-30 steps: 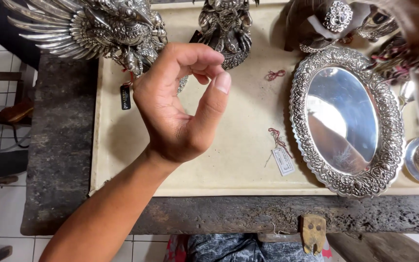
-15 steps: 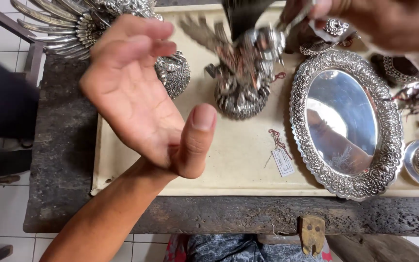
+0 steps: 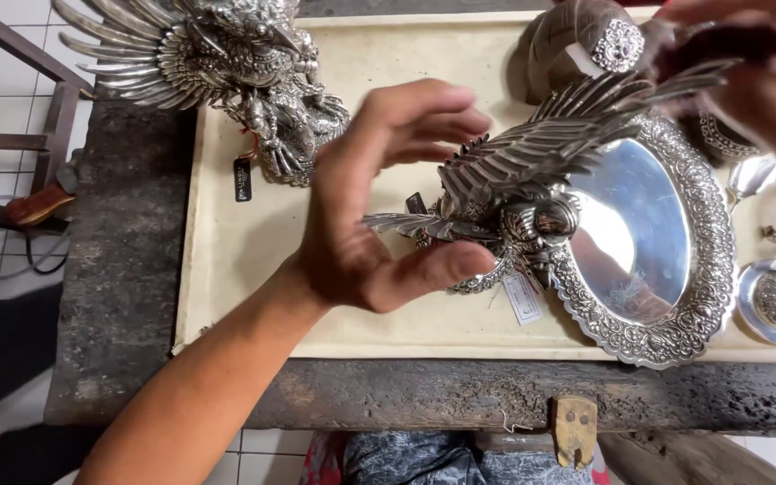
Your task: Polishing an intricate silver-colored statue using a small cloth to clean the details
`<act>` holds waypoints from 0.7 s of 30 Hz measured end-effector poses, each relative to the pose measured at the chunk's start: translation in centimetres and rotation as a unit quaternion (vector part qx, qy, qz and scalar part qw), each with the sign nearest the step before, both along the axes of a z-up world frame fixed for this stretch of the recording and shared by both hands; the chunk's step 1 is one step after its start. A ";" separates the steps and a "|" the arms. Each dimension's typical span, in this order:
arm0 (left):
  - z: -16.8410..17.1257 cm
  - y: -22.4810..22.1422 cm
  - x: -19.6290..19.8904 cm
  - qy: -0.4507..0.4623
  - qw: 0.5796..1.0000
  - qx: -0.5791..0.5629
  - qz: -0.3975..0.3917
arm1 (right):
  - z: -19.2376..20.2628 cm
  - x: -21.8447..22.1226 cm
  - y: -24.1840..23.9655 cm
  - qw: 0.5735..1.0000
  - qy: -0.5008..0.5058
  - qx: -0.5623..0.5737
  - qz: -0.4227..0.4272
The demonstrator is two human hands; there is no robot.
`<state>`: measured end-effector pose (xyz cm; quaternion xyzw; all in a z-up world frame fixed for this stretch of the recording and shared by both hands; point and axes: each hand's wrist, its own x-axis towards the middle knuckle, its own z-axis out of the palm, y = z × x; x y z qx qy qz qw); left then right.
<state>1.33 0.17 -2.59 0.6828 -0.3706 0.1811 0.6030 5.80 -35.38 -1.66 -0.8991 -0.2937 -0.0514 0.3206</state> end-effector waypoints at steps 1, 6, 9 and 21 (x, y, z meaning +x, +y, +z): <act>0.0 0.0 0.4 0.026 0.998 0.005 -0.057 | -1.0 -0.7 -0.9 0.999 -0.012 0.047 0.009; 0.4 1.6 1.5 0.124 0.977 -0.004 -0.174 | -7.4 0.1 -1.7 0.960 0.122 0.098 0.232; 0.4 2.4 2.6 0.123 0.956 0.023 -0.267 | 2.5 -6.9 6.7 0.995 0.049 0.088 0.008; 0.6 1.6 2.9 0.128 0.929 0.184 -0.295 | -2.1 -10.4 10.5 0.999 -0.039 0.026 0.013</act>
